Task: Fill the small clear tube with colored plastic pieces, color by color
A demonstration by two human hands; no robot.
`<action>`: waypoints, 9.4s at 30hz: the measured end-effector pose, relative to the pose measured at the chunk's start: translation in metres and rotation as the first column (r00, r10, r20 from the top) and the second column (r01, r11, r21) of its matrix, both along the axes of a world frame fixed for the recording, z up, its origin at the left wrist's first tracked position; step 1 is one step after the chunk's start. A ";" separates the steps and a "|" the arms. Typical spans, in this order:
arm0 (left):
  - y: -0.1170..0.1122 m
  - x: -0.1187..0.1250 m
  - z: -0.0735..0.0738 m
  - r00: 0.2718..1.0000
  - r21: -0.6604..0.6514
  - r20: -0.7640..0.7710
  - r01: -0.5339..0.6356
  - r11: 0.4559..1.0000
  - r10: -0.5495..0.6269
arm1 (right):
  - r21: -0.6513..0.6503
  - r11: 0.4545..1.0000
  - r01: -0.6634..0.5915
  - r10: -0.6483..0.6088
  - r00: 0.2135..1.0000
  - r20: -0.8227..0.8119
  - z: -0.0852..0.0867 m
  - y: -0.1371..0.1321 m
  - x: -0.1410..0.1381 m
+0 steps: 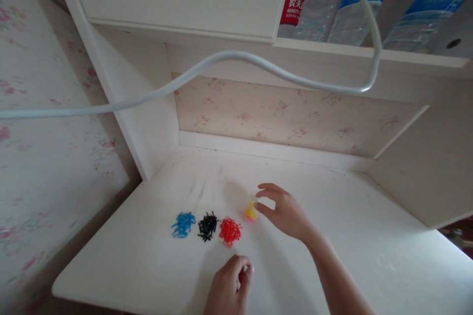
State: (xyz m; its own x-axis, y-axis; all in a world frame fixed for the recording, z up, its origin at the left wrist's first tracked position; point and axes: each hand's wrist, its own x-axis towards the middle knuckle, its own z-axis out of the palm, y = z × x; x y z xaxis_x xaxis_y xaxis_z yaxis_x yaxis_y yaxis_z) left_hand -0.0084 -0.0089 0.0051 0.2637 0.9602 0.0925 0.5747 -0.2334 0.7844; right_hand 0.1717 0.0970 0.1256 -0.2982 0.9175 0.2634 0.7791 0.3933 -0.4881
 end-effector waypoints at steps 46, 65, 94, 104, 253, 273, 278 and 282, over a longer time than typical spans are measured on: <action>0.035 -0.034 0.007 0.916 0.351 -0.228 -0.238 0.905 0.329 | -0.032 0.969 0.246 -0.247 0.968 -0.031 -0.120 -0.065 -0.037; 0.109 0.020 0.085 0.990 0.427 -0.023 -0.117 0.897 0.140 | -0.083 0.942 0.326 -0.333 0.871 -0.361 -0.133 -0.069 -0.024; 0.070 -0.012 0.051 0.957 0.412 -0.125 -0.191 0.891 0.263 | -0.066 0.966 0.250 -0.258 0.930 -0.263 -0.127 -0.073 -0.024; 0.038 -0.020 0.015 0.823 0.288 -0.466 -0.205 0.936 0.324 | -0.095 0.962 0.256 -0.269 0.947 -0.173 -0.127 -0.070 -0.026; 0.139 -0.055 0.097 0.963 0.476 -0.093 -0.179 0.861 0.252 | -0.140 0.899 0.415 -0.409 0.681 -0.607 -0.143 -0.069 -0.022; 0.026 -0.153 -0.010 0.794 0.350 -0.262 -0.451 0.821 0.548 | 0.007 1.000 0.021 -0.022 0.998 0.066 -0.083 -0.068 -0.135; 0.031 -0.158 -0.009 0.791 0.338 -0.337 -0.405 0.849 0.511 | 0.033 0.999 -0.034 0.025 0.965 0.261 -0.084 -0.050 -0.176; 0.030 -0.160 -0.012 0.787 0.340 -0.343 -0.404 0.849 0.512 | 0.039 0.999 -0.038 0.024 0.953 0.302 -0.091 -0.040 -0.189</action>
State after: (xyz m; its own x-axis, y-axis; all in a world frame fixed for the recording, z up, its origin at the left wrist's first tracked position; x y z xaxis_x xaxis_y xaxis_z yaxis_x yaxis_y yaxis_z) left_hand -0.1680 0.0213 -0.0071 -0.1377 0.9383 0.3171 0.9119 -0.0049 0.4104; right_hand -0.0174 0.0572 0.0349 -0.3979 0.8961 0.1968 0.8744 0.4353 -0.2142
